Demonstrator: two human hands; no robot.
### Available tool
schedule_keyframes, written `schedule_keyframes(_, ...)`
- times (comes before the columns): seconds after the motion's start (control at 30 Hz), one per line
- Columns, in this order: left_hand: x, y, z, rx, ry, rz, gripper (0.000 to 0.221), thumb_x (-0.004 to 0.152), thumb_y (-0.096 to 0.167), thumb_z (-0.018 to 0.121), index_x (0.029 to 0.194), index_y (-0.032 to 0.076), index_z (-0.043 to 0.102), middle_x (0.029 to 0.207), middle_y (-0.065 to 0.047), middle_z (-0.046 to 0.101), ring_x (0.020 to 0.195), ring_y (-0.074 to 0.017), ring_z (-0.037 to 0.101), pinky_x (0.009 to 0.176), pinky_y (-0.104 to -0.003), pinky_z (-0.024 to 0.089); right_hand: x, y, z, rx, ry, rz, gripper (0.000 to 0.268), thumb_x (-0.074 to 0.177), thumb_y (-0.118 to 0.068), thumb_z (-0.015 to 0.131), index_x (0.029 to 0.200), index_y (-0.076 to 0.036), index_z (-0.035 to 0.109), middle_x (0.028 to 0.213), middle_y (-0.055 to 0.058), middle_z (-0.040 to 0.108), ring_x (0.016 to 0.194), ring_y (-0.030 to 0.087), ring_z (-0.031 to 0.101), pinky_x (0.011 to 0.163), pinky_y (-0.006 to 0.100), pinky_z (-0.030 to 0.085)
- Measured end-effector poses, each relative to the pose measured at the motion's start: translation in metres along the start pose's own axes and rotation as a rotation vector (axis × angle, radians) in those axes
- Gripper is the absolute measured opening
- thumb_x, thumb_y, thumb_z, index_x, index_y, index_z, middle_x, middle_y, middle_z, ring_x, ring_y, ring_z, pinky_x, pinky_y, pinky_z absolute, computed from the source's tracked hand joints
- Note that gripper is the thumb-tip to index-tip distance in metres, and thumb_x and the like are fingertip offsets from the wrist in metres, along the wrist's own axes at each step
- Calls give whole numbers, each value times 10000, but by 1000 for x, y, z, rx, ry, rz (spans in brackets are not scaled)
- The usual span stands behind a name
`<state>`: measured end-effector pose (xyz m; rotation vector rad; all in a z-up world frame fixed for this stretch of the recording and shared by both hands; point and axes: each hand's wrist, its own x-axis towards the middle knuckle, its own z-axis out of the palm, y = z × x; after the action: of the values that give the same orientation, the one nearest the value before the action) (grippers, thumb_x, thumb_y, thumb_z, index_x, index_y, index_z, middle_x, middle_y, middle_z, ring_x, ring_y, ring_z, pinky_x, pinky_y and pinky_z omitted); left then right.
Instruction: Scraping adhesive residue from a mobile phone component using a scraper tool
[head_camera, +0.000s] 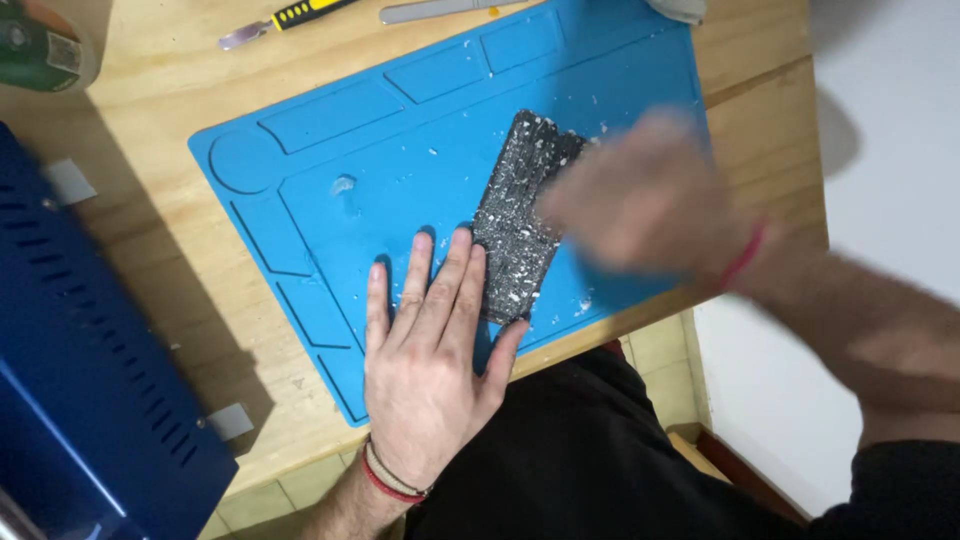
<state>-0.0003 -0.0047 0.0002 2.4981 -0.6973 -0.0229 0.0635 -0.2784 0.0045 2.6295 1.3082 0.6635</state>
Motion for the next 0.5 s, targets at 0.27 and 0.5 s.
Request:
schedule_keyframes(0.27,0,-2,0,-23,-20,10,655,1087,473,639,1576,39,614,1674,-107,576,1597,-364,489,1334,-620,306,18,-28,1,297,83,-98,356,1056,42,534,782,-184,542,794,-35,447,719,143,398,614,330,359)
schedule_keyframes(0.5,-1,-2,1,6,-9,11,654,1088,489,684,1571,51,624,1670,-92,582,1588,-351,501,1324,-616,333,21,-44,-2,379,75,-108,268,1164,-132,441,1003,-131,655,906,18,559,759,207,514,584,401,369)
